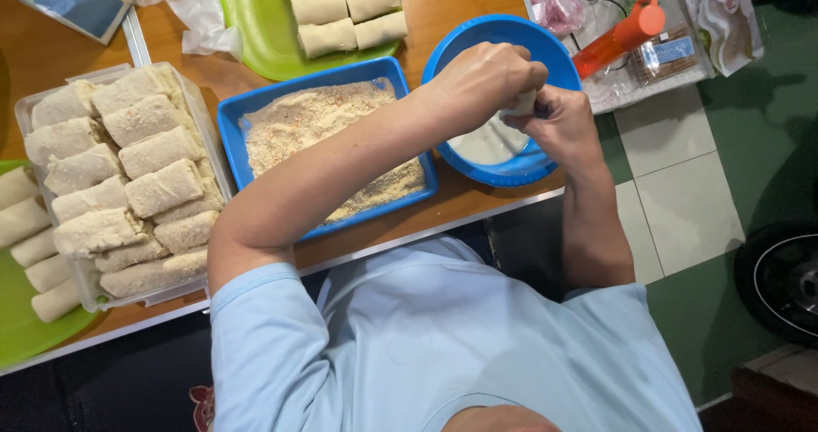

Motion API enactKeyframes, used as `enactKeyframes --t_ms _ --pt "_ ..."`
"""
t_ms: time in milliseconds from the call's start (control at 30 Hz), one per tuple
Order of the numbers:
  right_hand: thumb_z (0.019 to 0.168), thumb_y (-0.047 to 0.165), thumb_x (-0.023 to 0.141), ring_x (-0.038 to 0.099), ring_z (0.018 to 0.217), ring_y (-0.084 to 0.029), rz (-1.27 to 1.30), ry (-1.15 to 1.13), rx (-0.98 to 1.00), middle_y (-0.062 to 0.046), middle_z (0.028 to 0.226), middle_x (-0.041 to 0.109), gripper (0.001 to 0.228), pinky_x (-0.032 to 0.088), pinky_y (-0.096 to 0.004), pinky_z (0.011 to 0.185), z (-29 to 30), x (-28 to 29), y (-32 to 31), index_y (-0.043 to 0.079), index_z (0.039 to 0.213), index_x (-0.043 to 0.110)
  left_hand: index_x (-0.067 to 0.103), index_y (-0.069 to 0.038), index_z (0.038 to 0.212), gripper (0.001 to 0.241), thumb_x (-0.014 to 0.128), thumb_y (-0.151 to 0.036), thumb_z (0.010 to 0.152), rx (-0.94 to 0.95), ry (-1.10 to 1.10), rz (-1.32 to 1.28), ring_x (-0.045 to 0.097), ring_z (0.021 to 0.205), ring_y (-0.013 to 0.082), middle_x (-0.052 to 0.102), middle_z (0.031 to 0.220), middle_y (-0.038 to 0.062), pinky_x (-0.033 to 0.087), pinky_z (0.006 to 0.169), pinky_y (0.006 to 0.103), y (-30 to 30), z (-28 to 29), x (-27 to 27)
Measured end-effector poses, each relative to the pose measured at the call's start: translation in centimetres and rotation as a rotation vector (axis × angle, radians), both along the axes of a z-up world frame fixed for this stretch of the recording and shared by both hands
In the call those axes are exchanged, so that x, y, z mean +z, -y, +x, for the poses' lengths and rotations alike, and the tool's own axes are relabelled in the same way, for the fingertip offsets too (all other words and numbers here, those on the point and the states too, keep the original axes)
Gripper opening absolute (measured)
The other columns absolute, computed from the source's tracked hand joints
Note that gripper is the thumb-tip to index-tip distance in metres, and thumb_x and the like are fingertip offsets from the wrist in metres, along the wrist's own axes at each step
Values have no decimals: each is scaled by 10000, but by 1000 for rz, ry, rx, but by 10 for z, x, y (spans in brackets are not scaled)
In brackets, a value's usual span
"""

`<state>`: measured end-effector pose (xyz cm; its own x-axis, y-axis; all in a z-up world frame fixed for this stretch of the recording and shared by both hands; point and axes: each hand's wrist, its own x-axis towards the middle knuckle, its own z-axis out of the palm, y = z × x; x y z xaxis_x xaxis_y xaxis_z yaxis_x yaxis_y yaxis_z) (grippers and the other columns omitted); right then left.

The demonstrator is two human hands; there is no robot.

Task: Dipping spring rolls in a liquid mixture and coating them with breadcrumbs before organizing them in a container.

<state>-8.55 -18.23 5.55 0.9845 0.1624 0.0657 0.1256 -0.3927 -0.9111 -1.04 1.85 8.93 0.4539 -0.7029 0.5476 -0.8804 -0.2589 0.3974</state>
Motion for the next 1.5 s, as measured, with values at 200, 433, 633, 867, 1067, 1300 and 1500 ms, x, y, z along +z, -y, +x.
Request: enactKeyframes --t_ms 200,433,633,867,1067,1300,1500 --pt "870 -11 840 689 910 -65 -43 -19 19 -31 982 735 179 576 -253 788 4 -11 6 -9 990 708 725 -48 884 221 796 -82 677 29 8 50 716 770 337 690 834 134 578 625 420 4 1 -4" --pt "907 29 814 667 938 -51 -76 101 -13 -7 1010 734 226 557 -254 829 -6 19 -7 -8 1099 701 705 -48 937 207 771 -60 742 17 59 -4 712 790 347 680 856 139 569 631 441 2 -2 1" --pt "864 33 850 606 831 -37 -224 110 -48 5 892 697 205 519 -254 731 -4 11 1 4 1017 716 693 -49 931 188 759 -77 757 18 -26 38 705 804 361 675 865 148 566 647 442 1 -3 -4" --pt "843 -37 825 613 883 -80 -145 83 29 -27 981 647 263 506 -255 773 6 -5 18 -22 1068 689 719 -39 944 145 757 -85 812 24 -260 -84 712 826 367 686 876 171 567 664 448 -2 3 -19" --pt "914 -112 779 695 1084 -119 50 144 -9 -39 1170 708 419 578 -270 964 -17 45 -35 -11 1296 638 717 -91 1049 283 844 -114 797 115 -139 -213 727 891 352 748 932 136 583 727 451 -43 -6 9" --pt "934 -67 812 698 1051 -184 -23 403 161 -106 1174 643 407 606 -302 885 -47 49 -135 20 1266 592 692 -109 1168 345 863 -156 872 454 -317 -220 769 871 258 765 974 109 611 734 374 -163 -109 39" --pt "866 5 828 722 860 -186 -96 153 330 -114 1018 716 393 584 -301 750 -31 -19 -193 29 1187 603 707 -104 1192 387 849 -142 834 748 -647 -249 785 887 227 778 976 125 612 762 347 -217 -144 -51"
